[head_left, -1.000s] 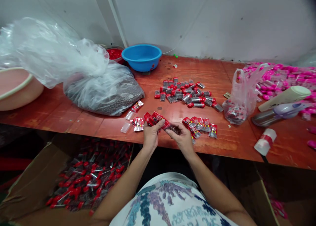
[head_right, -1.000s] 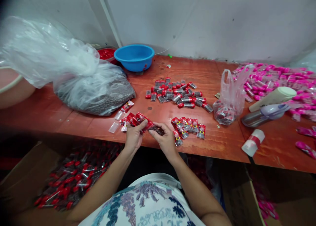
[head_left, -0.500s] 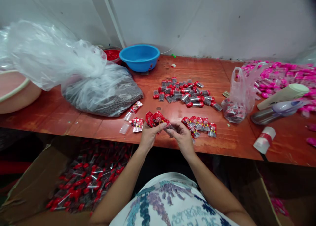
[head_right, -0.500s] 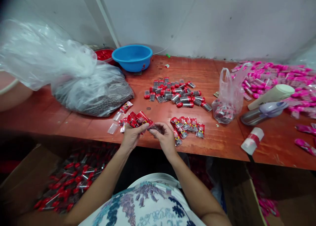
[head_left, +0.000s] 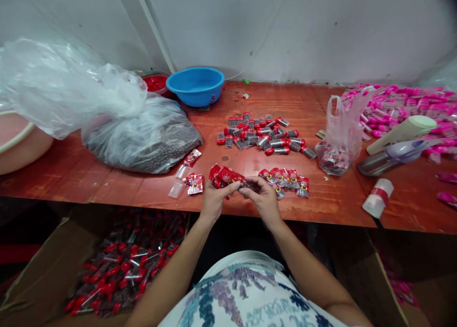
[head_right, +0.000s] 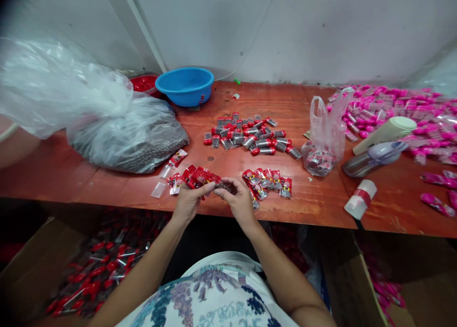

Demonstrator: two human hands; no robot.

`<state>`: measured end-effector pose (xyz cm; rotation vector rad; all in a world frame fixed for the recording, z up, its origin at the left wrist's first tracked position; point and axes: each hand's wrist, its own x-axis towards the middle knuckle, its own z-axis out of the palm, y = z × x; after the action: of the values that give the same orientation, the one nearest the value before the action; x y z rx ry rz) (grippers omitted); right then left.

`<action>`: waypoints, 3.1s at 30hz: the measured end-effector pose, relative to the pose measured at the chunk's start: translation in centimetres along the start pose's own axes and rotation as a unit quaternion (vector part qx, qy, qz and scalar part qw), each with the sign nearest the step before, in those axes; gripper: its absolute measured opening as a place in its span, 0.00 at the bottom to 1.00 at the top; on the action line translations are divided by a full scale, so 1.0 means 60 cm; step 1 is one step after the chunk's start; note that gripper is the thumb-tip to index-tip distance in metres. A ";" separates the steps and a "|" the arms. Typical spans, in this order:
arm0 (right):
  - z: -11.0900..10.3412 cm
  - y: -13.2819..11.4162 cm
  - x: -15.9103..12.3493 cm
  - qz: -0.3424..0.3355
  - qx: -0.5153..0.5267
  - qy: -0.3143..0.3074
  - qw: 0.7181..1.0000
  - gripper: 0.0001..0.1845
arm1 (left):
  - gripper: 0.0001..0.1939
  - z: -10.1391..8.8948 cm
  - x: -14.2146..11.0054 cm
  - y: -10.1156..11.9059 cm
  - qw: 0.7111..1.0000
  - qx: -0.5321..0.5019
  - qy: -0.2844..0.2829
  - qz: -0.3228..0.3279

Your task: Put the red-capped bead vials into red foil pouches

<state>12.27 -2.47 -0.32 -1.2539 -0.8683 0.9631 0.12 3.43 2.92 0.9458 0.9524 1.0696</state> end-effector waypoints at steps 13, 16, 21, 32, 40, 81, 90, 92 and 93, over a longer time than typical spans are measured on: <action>-0.034 0.009 -0.009 -0.076 -0.083 -0.068 0.991 0.30 | 0.18 0.012 0.006 -0.003 0.995 0.052 -0.023 -0.078; -0.030 0.016 -0.019 -0.082 -0.086 -0.033 0.992 0.27 | 0.17 0.021 -0.001 -0.010 0.998 0.039 -0.007 -0.051; -0.021 0.024 -0.031 -0.105 -0.107 0.002 0.989 0.25 | 0.19 0.026 -0.010 -0.028 0.998 0.034 0.007 -0.051; -0.046 0.035 -0.011 -0.046 -0.073 0.026 0.996 0.18 | 0.15 0.020 -0.013 -0.058 0.984 -0.061 -0.061 -0.157; -0.115 0.040 0.007 -0.084 -0.322 0.141 0.933 0.17 | 0.21 -0.004 0.008 -0.065 0.968 -0.127 0.018 -0.214; 0.040 0.012 0.092 -0.059 -0.225 -0.116 0.966 0.20 | 0.04 -0.088 0.060 -0.017 0.885 -0.349 0.221 -0.214; 0.043 0.002 0.012 -0.033 -0.098 -0.059 0.993 0.19 | 0.04 -0.048 0.041 -0.020 0.914 -0.312 0.179 -0.186; 0.037 0.002 0.013 -0.016 -0.084 -0.067 0.994 0.19 | 0.05 -0.043 0.036 -0.020 0.926 -0.292 0.181 -0.156; 0.033 0.002 0.013 -0.002 -0.070 -0.074 0.995 0.19 | 0.07 -0.041 0.034 -0.020 0.932 -0.281 0.185 -0.138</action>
<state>10.69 -1.02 -0.16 -1.3095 -1.0691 1.0151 -1.44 5.49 0.76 0.1316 0.9688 1.2047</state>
